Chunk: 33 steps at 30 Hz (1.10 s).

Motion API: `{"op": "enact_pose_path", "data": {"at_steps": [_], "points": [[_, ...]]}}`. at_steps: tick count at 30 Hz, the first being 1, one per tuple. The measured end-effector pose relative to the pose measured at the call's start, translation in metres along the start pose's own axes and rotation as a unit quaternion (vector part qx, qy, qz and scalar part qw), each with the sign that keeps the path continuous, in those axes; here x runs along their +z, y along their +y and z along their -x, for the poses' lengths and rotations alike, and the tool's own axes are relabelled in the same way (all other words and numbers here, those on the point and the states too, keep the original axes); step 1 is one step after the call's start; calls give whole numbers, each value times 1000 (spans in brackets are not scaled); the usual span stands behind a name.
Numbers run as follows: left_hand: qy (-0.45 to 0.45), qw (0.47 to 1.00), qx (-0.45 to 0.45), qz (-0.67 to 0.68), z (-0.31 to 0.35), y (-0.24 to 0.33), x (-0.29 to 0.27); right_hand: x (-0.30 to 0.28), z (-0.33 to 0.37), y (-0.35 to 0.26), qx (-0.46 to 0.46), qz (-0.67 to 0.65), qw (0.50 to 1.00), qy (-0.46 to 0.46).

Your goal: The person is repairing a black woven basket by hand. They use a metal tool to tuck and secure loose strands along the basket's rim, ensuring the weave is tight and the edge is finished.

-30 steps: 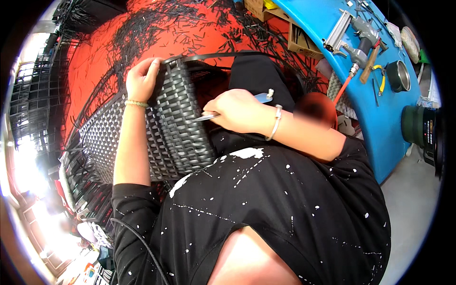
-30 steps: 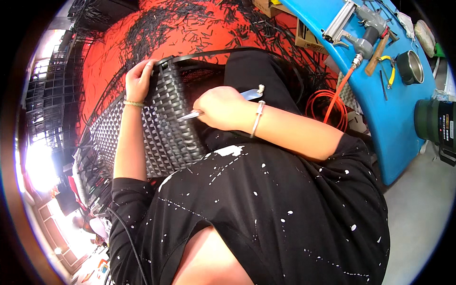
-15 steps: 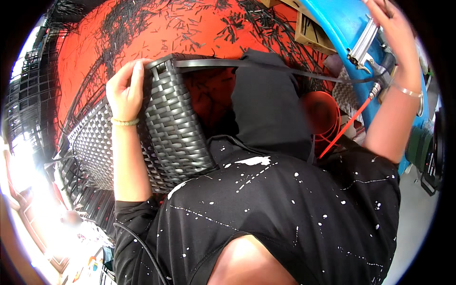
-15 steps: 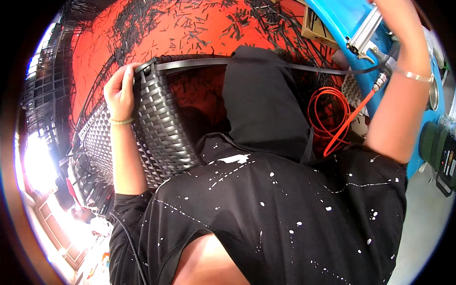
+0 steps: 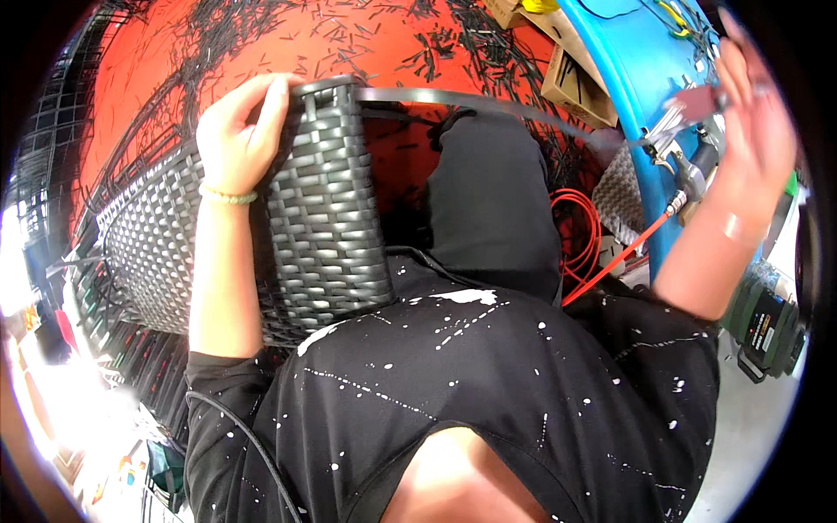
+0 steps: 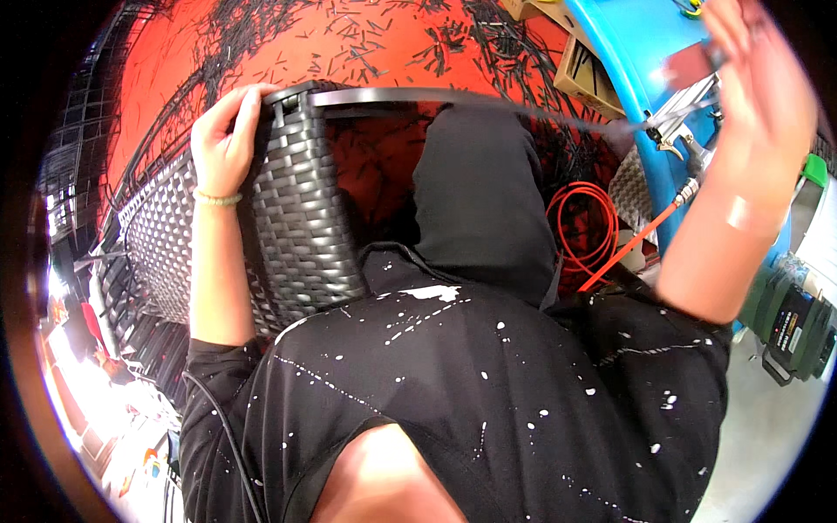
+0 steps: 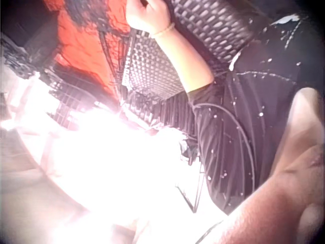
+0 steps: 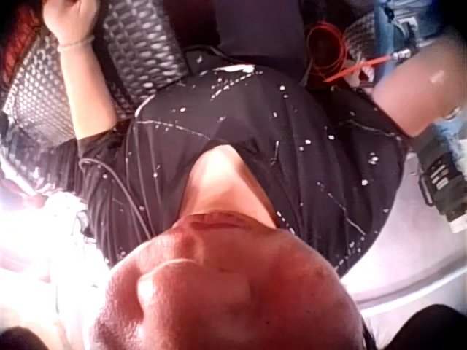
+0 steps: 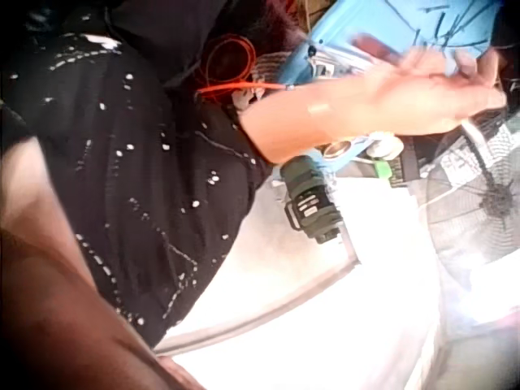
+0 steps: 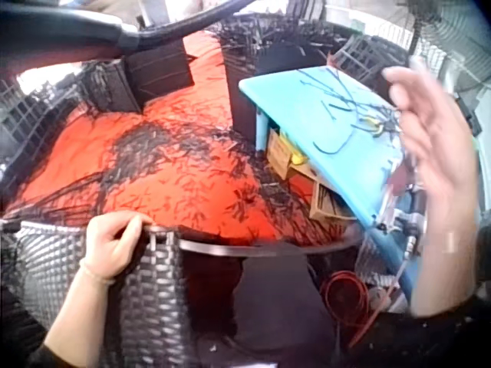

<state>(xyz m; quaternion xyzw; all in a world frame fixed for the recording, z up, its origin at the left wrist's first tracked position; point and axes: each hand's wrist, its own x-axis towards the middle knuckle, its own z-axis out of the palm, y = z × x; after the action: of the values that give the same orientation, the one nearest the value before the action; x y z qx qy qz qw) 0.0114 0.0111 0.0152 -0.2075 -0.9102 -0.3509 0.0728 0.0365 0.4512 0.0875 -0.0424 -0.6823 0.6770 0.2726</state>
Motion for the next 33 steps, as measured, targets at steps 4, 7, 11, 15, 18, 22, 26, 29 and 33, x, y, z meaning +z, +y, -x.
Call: {"op": "enact_pose_path", "data": {"at_steps": [4, 7, 11, 15, 18, 22, 26, 29, 33], "points": [[37, 998, 42, 5, 2, -12, 6, 59, 121, -24, 253, -355, 879, -194], [82, 988, 125, -33, -4, 5, 3, 96, 176, -3, 604, -385, 652, -249], [37, 976, 200, -70, 17, 26, 2, 104, 218, -12, 589, -418, 611, -325], [32, 989, 120, -77, 24, 33, 9, 112, 198, -14, 450, -288, 730, -426], [31, 993, 97, -62, 21, 39, 14, 114, 198, 6, 250, -100, 860, -434], [56, 994, 92, -24, 23, 32, 22, 114, 181, 21, 9, 99, 921, -377], [62, 993, 105, -9, 25, 29, 24, 97, 154, 17, -52, 252, 885, -387], [57, 992, 109, -12, 25, 30, 24, 92, 138, 23, -125, 323, 859, -378], [55, 992, 115, -1, 25, 27, 26, 89, 117, 28, -228, 361, 819, -383]]}}
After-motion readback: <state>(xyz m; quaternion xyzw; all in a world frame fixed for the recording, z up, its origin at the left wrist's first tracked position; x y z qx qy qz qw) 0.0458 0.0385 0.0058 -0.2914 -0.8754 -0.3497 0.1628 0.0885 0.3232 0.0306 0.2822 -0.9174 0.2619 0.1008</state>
